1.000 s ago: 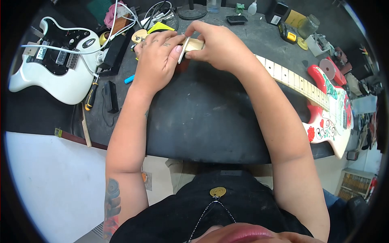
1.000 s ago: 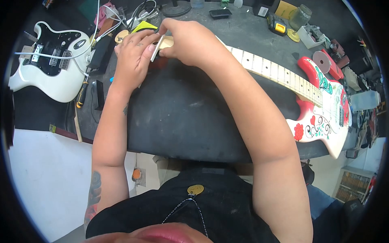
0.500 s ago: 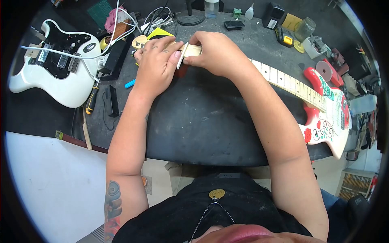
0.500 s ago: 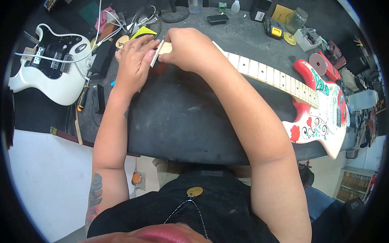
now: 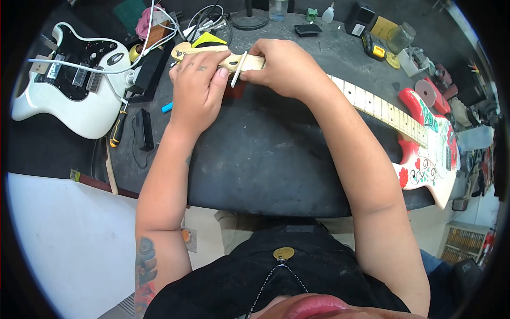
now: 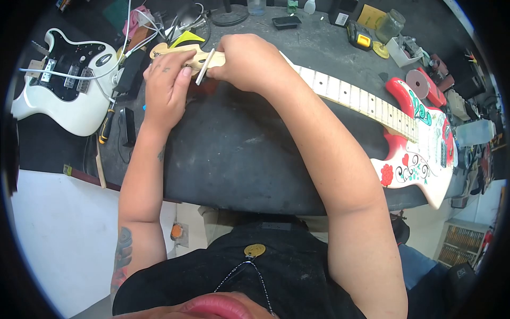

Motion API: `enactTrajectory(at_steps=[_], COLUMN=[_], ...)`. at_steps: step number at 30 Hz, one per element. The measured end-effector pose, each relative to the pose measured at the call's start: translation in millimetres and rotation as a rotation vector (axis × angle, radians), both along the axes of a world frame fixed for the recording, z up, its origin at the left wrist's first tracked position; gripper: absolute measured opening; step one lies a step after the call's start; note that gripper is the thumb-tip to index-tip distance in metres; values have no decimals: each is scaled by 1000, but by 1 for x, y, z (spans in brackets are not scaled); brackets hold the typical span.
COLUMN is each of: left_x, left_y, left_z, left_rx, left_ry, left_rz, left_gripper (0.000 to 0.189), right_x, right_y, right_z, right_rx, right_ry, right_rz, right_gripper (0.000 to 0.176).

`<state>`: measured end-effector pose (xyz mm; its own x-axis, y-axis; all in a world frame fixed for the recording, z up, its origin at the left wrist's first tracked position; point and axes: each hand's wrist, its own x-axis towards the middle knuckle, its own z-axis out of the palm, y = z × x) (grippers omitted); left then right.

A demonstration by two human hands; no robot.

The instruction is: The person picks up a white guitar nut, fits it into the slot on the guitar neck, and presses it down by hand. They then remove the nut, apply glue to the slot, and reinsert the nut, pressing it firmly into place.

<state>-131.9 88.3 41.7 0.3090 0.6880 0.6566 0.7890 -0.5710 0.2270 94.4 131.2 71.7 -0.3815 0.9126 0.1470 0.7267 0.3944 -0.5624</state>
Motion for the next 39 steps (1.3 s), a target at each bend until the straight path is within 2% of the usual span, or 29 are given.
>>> enactTrajectory(at_steps=[2,5,9,12,14,17,27,36,39], left_x=[3,14,21,24,27,29,28,29,31], left_y=[-11,-19,-23,-28,-32,-28,-23,-21,-21], left_z=[8,10,11,9,11,2,-5,-8,-11], left_rx=[-52,115,182,38,-171,-124,-70,-24,-68], left_ry=[-63,-32,13,13,-26,-74,-90,-57,-76], left_rz=[-28,-16,-26,28,75,20,-23,-16,0], left_gripper=[35,40,39,37,37,37,40,33,33], right_x=[0,0,0,0,0,0,0,0,0], right_y=[-2,0,-1,0,0,-2,-1,2,-1], right_z=[3,-1,1,1,2,-1,2,1,-3], right_rx=[-4,32,-8,21,0,65,-1,-39,26], right_ry=[12,14,16,13,0,45,27,44,23], right_rz=[12,16,27,28,18,15,25,30,6], right_gripper=[49,48,48,48,50,51,53,53,52])
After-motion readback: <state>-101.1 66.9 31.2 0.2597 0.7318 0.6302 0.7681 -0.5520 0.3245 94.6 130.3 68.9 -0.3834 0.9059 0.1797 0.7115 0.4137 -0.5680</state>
